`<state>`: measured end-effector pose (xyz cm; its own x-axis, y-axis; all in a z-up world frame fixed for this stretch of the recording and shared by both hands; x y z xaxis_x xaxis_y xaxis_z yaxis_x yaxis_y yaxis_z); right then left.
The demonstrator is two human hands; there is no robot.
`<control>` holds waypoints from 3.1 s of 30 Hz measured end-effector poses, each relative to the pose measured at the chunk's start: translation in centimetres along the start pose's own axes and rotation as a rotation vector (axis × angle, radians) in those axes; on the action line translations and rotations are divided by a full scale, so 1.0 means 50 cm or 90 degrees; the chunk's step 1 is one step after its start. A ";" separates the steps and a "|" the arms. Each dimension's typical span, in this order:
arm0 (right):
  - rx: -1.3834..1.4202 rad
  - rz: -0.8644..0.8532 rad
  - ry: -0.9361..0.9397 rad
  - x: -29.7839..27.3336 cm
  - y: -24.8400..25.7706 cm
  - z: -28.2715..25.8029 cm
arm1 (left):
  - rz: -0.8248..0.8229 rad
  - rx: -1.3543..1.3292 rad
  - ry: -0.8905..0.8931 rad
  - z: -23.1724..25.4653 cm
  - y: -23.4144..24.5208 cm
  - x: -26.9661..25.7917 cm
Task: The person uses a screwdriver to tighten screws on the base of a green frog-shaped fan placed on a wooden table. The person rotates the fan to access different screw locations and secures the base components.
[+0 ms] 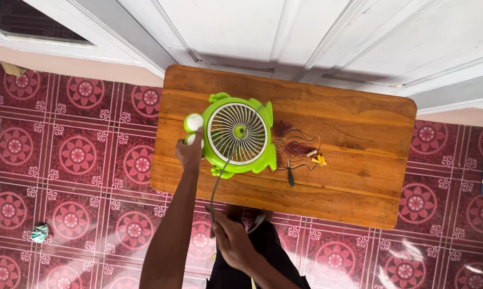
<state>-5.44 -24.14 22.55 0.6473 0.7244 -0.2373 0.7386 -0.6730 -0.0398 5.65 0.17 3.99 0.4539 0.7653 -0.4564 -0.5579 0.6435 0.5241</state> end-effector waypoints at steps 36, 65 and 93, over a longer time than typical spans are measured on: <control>-0.608 -0.328 -0.362 0.083 0.613 -0.157 | -0.655 -0.207 -0.120 0.247 0.192 -0.162; 0.040 0.437 -0.124 0.167 0.363 0.271 | -0.253 0.070 -0.286 0.263 0.011 -0.015; 0.179 0.437 -0.323 0.182 0.282 0.401 | -0.368 0.330 -0.429 0.247 -0.326 0.077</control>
<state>7.08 -30.06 0.35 0.7185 0.0401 -0.6944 0.1027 -0.9935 0.0490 25.04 -7.16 2.58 0.9425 0.0842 -0.3234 0.1660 0.7220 0.6717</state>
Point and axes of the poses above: each hand's wrist, its own x-axis towards the middle knuckle, its own y-axis out of the back of the hand, z = x × y, the point moved 5 cm from there along x, towards the middle knuckle, and after that the axes turned 6 degrees about -z, right-handed, at the moved point
